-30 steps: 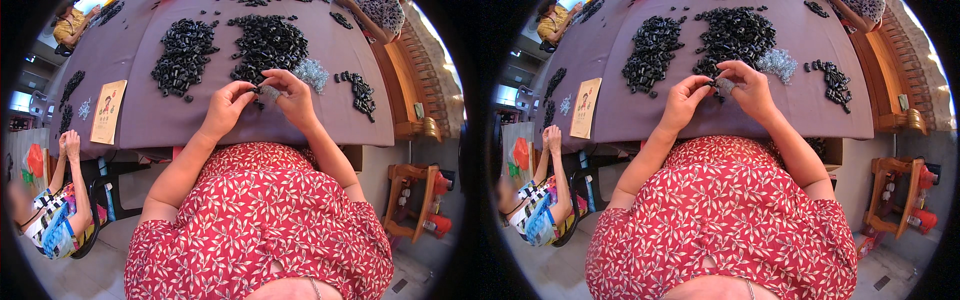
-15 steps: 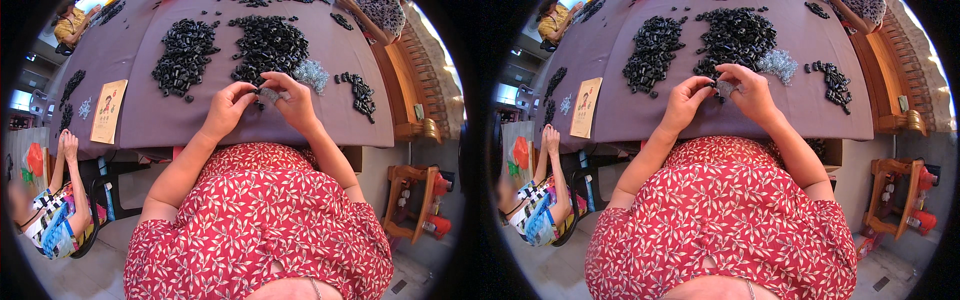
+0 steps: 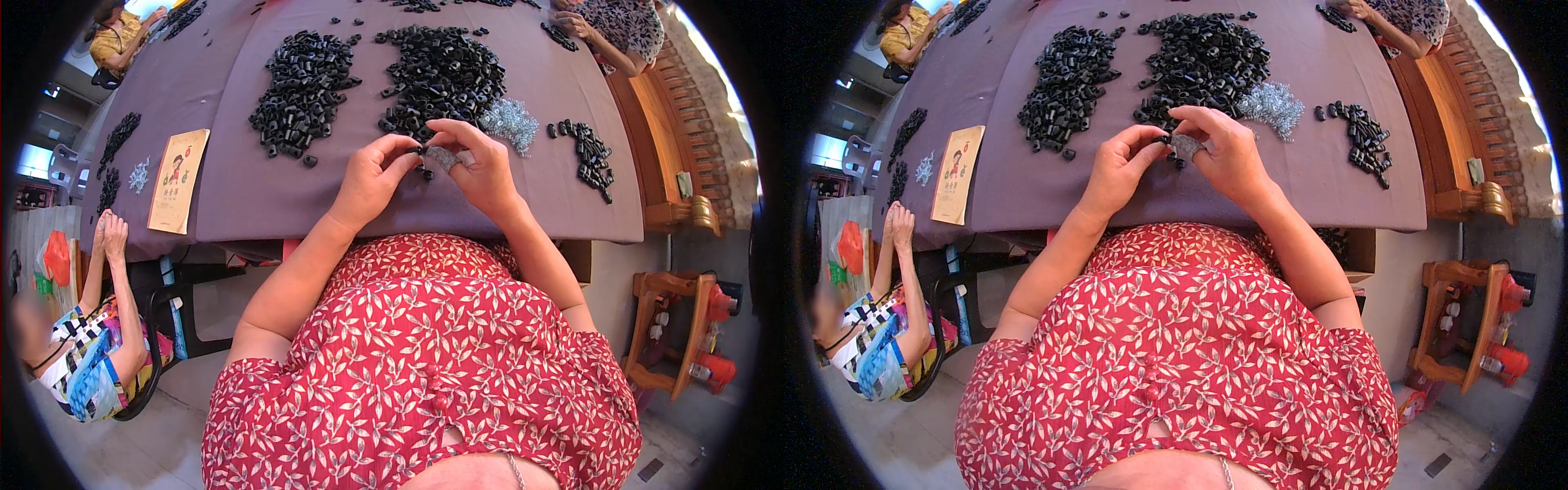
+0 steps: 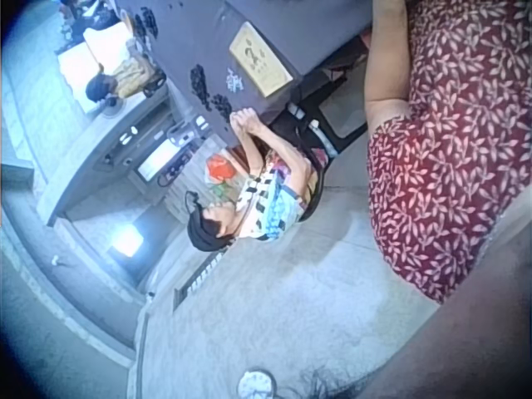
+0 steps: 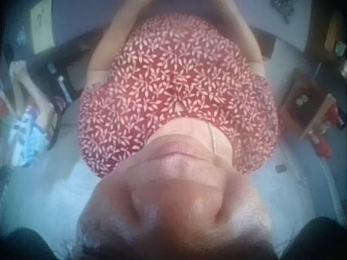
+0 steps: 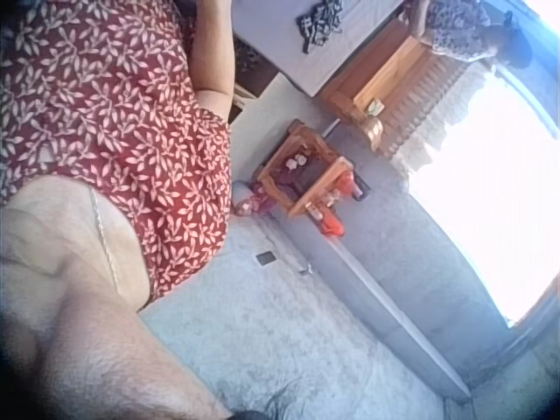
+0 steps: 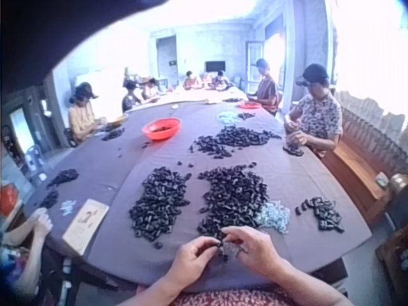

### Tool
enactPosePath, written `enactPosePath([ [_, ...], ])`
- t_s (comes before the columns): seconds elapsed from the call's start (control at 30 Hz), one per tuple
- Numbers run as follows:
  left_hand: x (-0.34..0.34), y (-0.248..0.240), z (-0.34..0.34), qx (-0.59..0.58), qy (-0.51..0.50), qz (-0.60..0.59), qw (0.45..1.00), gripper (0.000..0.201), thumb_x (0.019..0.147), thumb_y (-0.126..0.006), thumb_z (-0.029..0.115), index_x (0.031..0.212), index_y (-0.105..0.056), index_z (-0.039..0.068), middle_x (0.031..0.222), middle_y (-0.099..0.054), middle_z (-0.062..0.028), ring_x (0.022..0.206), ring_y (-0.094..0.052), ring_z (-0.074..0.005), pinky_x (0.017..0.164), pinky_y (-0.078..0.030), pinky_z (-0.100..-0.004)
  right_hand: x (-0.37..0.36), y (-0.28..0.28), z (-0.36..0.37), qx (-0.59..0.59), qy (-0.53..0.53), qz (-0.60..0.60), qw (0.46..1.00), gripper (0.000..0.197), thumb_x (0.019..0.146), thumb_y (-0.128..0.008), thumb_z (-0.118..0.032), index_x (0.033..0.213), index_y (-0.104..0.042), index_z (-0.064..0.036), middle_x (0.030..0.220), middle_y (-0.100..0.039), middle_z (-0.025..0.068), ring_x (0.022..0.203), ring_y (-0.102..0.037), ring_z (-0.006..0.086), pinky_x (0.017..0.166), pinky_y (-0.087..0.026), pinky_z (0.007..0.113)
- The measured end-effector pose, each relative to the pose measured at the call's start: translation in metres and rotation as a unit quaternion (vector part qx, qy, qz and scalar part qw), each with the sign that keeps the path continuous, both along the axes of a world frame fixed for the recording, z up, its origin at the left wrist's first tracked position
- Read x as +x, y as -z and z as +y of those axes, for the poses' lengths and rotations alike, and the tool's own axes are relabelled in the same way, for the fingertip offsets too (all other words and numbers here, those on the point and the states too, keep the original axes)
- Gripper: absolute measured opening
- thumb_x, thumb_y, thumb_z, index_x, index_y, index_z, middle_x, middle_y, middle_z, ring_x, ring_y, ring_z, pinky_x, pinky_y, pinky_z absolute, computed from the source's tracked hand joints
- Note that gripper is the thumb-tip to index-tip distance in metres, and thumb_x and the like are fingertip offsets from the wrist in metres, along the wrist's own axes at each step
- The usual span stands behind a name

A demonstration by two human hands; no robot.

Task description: The person takes black plastic pieces and small insert pins from piles on the table, presses each pin into a plastic component by hand to assemble them, and places the assembled parts aside.

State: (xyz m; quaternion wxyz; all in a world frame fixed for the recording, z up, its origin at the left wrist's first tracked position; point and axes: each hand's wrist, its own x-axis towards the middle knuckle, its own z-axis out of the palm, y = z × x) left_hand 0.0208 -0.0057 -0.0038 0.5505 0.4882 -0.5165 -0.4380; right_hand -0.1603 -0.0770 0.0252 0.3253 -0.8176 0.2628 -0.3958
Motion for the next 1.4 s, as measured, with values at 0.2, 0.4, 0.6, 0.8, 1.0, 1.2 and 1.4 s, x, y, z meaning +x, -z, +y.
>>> enactPosePath([
  [0.2,-0.001,0.0,0.0,-0.005,-0.01,0.01,1.0,0.017,0.095,-0.062,0.005,0.109,-0.064,-0.003,0.096,-0.07,-0.0057,0.092,-0.067,-0.0104,0.08,-0.052,-0.024,0.0,-0.001,0.002,0.004,0.005,-0.003,1.0,0.041,0.081,-0.07,0.006,0.121,-0.063,-0.004,0.093,-0.072,0.0071,0.084,-0.067,0.0106,0.073,-0.053,0.025],
  [0.4,0.0,0.0,0.0,0.003,-0.003,0.003,1.0,0.018,0.095,-0.061,0.004,0.111,-0.064,-0.003,0.099,-0.07,-0.0052,0.093,-0.066,-0.0101,0.084,-0.052,-0.0237,0.001,0.0,0.001,0.024,-0.008,-0.014,1.0,0.04,0.083,-0.069,0.006,0.121,-0.063,-0.003,0.092,-0.072,0.0067,0.083,-0.067,0.0105,0.073,-0.053,0.025],
  [0.6,0.0,0.002,0.0,-0.001,-0.001,0.005,1.0,0.017,0.096,-0.061,0.004,0.111,-0.064,-0.003,0.099,-0.069,-0.0048,0.093,-0.066,-0.0098,0.083,-0.052,-0.0237,0.0,-0.001,0.002,0.043,-0.015,-0.004,0.999,0.039,0.084,-0.069,0.005,0.121,-0.062,-0.0027,0.092,-0.072,0.0062,0.083,-0.067,0.0105,0.073,-0.053,0.025],
  [0.8,-0.001,0.004,-0.001,-0.014,-0.006,0.005,1.0,0.016,0.095,-0.062,0.005,0.108,-0.064,-0.003,0.095,-0.071,-0.0055,0.09,-0.067,-0.01,0.08,-0.052,-0.024,0.001,0.0,0.003,0.078,-0.009,-0.004,0.997,0.037,0.085,-0.067,0.005,0.12,-0.063,-0.0023,0.093,-0.072,0.0056,0.085,-0.067,0.0093,0.074,-0.053,0.024],
  [1.0,-0.001,0.001,0.0,0.004,0.007,-0.002,1.0,0.018,0.097,-0.06,0.004,0.113,-0.063,-0.004,0.101,-0.069,-0.0057,0.094,-0.065,-0.01,0.085,-0.052,-0.0236,0.004,0.007,0.002,0.117,0.003,-0.061,0.991,0.035,0.082,-0.068,0.005,0.115,-0.065,-0.0041,0.09,-0.074,0.0065,0.085,-0.069,0.01,0.075,-0.054,0.024],
  [1.2,-0.002,-0.002,0.004,0.011,0.007,0.011,1.0,0.018,0.097,-0.061,0.006,0.112,-0.064,-0.003,0.1,-0.07,-0.0059,0.092,-0.066,-0.0102,0.083,-0.053,-0.0237,0.006,0.003,0.007,0.145,0.006,-0.05,0.988,0.031,0.081,-0.068,0.006,0.111,-0.066,-0.0026,0.09,-0.073,0.0077,0.084,-0.069,0.011,0.074,-0.055,0.026],
  [1.4,-0.008,0.0,0.006,-0.005,0.024,0.047,0.999,0.016,0.095,-0.062,0.008,0.107,-0.066,-0.002,0.09,-0.07,-0.0036,0.081,-0.064,-0.0091,0.075,-0.052,-0.0244,0.005,-0.001,0.015,0.003,0.023,0.008,1.0,0.026,0.085,-0.066,0.006,0.111,-0.067,0.0016,0.093,-0.072,0.0088,0.086,-0.069,0.0133,0.076,-0.054,0.026],
])
